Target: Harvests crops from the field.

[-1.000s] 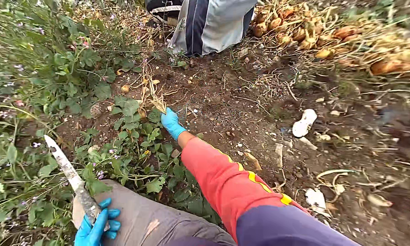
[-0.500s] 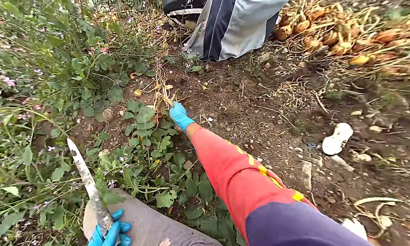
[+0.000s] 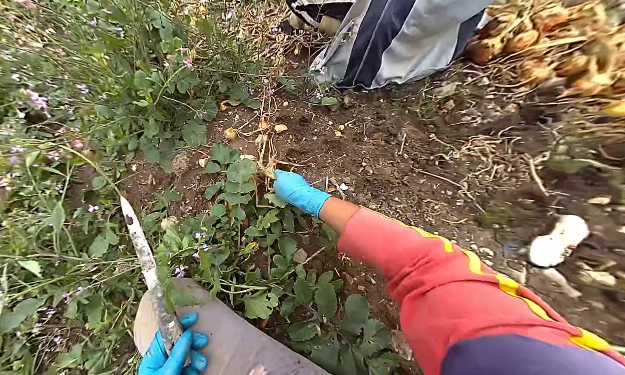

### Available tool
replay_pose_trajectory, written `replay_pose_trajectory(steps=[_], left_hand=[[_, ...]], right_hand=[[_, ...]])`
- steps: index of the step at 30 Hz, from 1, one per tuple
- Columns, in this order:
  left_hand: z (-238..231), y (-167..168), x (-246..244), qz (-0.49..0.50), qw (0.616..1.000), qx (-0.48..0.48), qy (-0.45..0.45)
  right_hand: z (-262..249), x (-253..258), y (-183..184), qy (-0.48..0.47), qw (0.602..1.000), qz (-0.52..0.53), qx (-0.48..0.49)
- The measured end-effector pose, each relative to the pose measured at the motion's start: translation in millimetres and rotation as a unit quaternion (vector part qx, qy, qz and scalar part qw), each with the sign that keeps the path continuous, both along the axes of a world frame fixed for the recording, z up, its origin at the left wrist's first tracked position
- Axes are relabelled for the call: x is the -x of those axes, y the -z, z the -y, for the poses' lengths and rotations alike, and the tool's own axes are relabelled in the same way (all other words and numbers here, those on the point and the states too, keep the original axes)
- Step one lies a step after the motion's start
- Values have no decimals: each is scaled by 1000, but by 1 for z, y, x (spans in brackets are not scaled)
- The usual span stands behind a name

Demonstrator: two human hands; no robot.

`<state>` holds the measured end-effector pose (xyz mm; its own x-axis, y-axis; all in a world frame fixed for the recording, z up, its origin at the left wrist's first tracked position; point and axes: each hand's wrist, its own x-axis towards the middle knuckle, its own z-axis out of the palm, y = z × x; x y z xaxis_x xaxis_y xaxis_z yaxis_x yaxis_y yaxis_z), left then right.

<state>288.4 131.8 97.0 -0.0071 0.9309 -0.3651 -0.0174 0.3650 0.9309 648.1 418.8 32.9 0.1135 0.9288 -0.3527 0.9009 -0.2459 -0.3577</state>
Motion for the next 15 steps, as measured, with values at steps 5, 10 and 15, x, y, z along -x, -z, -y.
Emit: replay_pose_trajectory(steps=[5, 10, 15], left_hand=[[2, 1, -7, -18, 1000, -11, 5], [0, -1, -1, -7, 1000, -8, 5], [3, 0, -1, -5, 1000, -21, -16]], right_hand=[[-45, 26, -9, -60, 996, 15, -70], [-58, 62, -18, -14, 1000, -20, 14], [-36, 63, -6, -106, 994, 18, -2]])
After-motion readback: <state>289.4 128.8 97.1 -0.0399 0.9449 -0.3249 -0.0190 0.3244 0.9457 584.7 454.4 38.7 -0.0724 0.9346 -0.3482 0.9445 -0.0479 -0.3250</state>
